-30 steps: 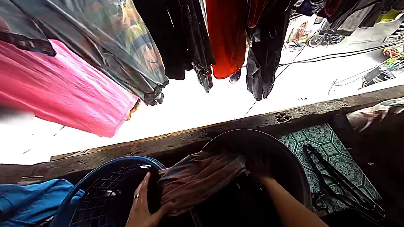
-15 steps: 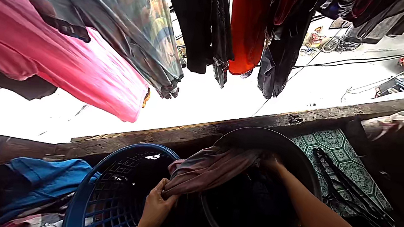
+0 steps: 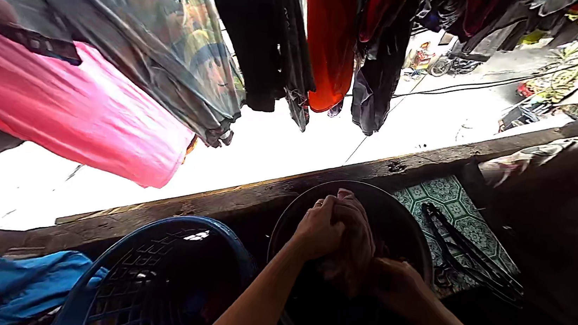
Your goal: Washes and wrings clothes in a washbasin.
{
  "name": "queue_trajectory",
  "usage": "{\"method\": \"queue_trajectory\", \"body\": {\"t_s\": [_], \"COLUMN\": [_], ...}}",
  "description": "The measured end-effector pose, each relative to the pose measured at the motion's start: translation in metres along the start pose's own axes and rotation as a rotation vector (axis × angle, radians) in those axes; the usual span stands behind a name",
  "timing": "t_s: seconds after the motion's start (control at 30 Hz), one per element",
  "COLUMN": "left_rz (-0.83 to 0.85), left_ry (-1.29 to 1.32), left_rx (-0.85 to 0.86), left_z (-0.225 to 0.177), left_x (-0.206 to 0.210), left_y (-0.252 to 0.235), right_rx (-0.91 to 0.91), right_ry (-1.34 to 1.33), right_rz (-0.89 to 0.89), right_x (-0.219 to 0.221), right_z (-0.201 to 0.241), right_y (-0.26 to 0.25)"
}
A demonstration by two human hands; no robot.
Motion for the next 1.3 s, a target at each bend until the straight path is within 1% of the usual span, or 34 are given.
{"method": "queue_trajectory", "body": {"t_s": [0.03,0.1,0.13,0.17,0.23,0.27,0.3,0.4,0.43,0.53,0.6,0.7,0.77,0.93,1.0,1.07,1.13,1.17,1.23,1.3], "left_rz": [0.065,0.17,0.219,0.28,0.361,0.362,0.345,0.249,0.217,0.166,0.156,0.104,0.096,0.13,0.157,0.165,0.189,0.216,0.246,0.309], "left_ry": [-0.074,-0.185,-0.24,-0.293,-0.375,-0.436,-0.502,-0.596,-0.606,-0.6,-0.573,-0.537,-0.502,-0.463,-0.41,-0.316,-0.25,-0.234,-0.213,-0.211], "left_rx": [-0.034,0.007,0.012,-0.02,-0.129,-0.183,-0.231,-0.324,-0.353,-0.385,-0.388,-0.356,-0.366,-0.353,-0.407,-0.469,-0.433,-0.392,-0.302,-0.242], "left_z": [0.005,0.014,0.021,0.03,0.047,0.05,0.05,0.05,0.052,0.057,0.061,0.069,0.069,0.078,0.076,0.071,0.068,0.066,0.064,0.063], "left_x": [0.018,0.05,0.067,0.082,0.101,0.104,0.105,0.11,0.111,0.116,0.121,0.128,0.131,0.136,0.133,0.126,0.121,0.118,0.109,0.093], "left_y": [-0.016,-0.041,-0.05,-0.058,-0.067,-0.07,-0.072,-0.084,-0.09,-0.107,-0.114,-0.122,-0.123,-0.128,-0.125,-0.116,-0.106,-0.102,-0.088,-0.062], "right_rx": [0.022,0.101,0.128,0.13,0.105,0.102,0.116,0.291,0.348,0.451,0.491,0.544,0.558,0.555,0.6,0.648,0.681,0.684,0.632,0.589], "right_ry": [0.001,0.012,0.069,0.162,0.277,0.255,0.197,0.045,0.018,-0.008,0.026,0.059,0.079,0.169,0.136,0.121,0.142,0.175,0.216,0.086], "right_rz": [0.094,0.305,0.345,0.306,0.115,0.064,0.074,0.288,0.318,0.335,0.359,0.353,0.341,0.163,0.13,0.085,0.08,0.111,0.181,0.136], "right_x": [0.003,-0.005,-0.015,-0.026,-0.039,-0.038,-0.029,0.016,0.027,0.042,0.046,0.053,0.059,0.074,0.079,0.076,0.077,0.076,0.079,0.074], "right_z": [0.002,0.005,0.007,0.008,-0.003,-0.015,-0.031,-0.082,-0.095,-0.116,-0.12,-0.125,-0.13,-0.151,-0.16,-0.16,-0.163,-0.166,-0.176,-0.178], "right_y": [0.004,0.002,-0.005,-0.015,-0.043,-0.059,-0.075,-0.101,-0.104,-0.111,-0.114,-0.114,-0.111,-0.107,-0.105,-0.101,-0.098,-0.097,-0.095,-0.098]}}
Point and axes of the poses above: each hand's wrist, its own y-axis away from the middle knuckle, its own x-axis out of the palm, z = x × y, the point moved 5 cm from there along -y, towards the middle knuckle, and after that the axes turned 13 degrees about -x, right-handed, at the moved point
